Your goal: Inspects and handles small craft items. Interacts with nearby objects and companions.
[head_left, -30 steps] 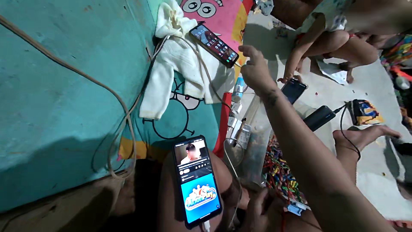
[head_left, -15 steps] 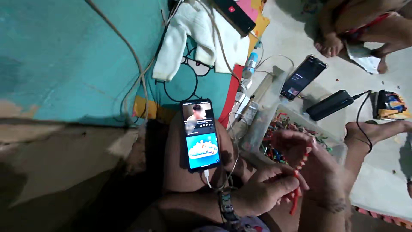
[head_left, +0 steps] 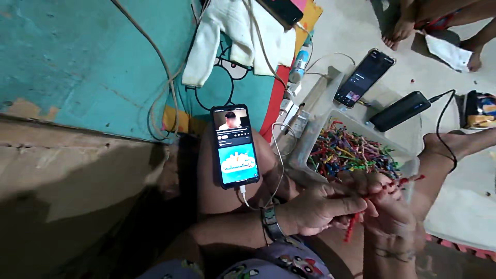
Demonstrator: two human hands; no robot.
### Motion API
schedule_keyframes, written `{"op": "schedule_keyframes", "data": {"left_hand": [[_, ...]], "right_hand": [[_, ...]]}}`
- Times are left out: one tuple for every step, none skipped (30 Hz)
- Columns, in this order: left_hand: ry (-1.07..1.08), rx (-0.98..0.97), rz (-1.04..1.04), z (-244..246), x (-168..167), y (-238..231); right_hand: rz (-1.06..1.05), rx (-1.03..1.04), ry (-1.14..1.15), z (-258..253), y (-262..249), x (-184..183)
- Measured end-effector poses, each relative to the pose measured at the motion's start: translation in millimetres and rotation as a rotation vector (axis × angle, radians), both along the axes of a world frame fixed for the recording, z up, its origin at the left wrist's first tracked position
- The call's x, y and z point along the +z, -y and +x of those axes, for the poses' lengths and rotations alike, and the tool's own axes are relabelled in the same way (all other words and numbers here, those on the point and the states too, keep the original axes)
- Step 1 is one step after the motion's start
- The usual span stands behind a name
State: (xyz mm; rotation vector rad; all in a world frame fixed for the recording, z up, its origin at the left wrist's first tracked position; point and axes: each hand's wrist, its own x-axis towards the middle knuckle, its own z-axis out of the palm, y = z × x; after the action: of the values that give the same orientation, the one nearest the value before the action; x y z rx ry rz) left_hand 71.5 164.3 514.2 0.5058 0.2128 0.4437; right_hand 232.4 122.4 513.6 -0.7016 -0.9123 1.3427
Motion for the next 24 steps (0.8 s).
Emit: {"op": "schedule_keyframes", "data": {"left_hand": [[-0.032,0.05,0.103,1,-1,0],[-0.067,0.103,0.229,1,-3,0],[-0.109,0.171,0.379,2,-4,1],[-0.149,0.25,0.542,3,-6,2],[-0.183,0.333,0.699,5,-8,3],[-0.212,0.408,0.832,7,-10,4],[-0.235,0.465,0.929,9,-13,6],[-0.256,0.504,0.994,11,-16,7],[-0.279,0.524,1.029,11,-17,7],[-0.303,0.519,1.026,12,-17,7],[-0.32,0.485,0.98,11,-17,7],[-0.327,0.424,0.885,9,-16,6],[-0.322,0.335,0.748,7,-14,5],[-0.298,0.233,0.591,5,-11,3],[-0.267,0.139,0.429,4,-8,1],[-0.24,0.061,0.27,3,-6,-1],[-0.211,0.003,0.134,2,-4,-2],[-0.18,-0.04,0.028,2,-4,-3],[-0.152,-0.078,-0.057,2,-3,-5],[-0.128,-0.107,-0.124,2,-3,-6],[-0.108,-0.125,-0.169,2,-4,-7],[-0.098,-0.128,-0.194,3,-4,-8],[-0.095,-0.119,-0.196,3,-5,-9],[-0.102,-0.094,-0.167,3,-6,-9]], "right_hand": [[-0.001,-0.007,0.022,2,1,1],[-0.002,-0.012,0.043,4,2,3],[0.003,-0.011,0.059,5,2,5],[0.002,-0.007,0.08,8,3,6],[-0.002,0.001,0.098,11,4,7],[-0.008,0.006,0.109,14,5,7],[-0.019,0.002,0.109,15,6,8],[-0.039,-0.015,0.095,15,7,7],[-0.073,-0.046,0.084,14,7,7],[-0.118,-0.091,0.084,11,8,6],[-0.161,-0.144,0.089,8,9,5],[-0.185,-0.175,0.107,5,9,3],[-0.185,-0.165,0.145,4,9,0],[-0.174,-0.109,0.188,5,10,-1],[-0.164,-0.036,0.2,8,11,-3],[-0.159,0.031,0.183,9,12,-5],[-0.152,0.077,0.157,10,12,-6],[-0.141,0.085,0.136,10,12,-8],[-0.13,0.069,0.125,9,10,-10],[-0.131,0.032,0.114,8,8,-12],[-0.146,-0.009,0.087,6,6,-14],[-0.162,-0.041,0.039,3,3,-15],[-0.174,-0.058,-0.021,1,-1,-15],[-0.178,-0.067,-0.067,0,-4,-14]]}}
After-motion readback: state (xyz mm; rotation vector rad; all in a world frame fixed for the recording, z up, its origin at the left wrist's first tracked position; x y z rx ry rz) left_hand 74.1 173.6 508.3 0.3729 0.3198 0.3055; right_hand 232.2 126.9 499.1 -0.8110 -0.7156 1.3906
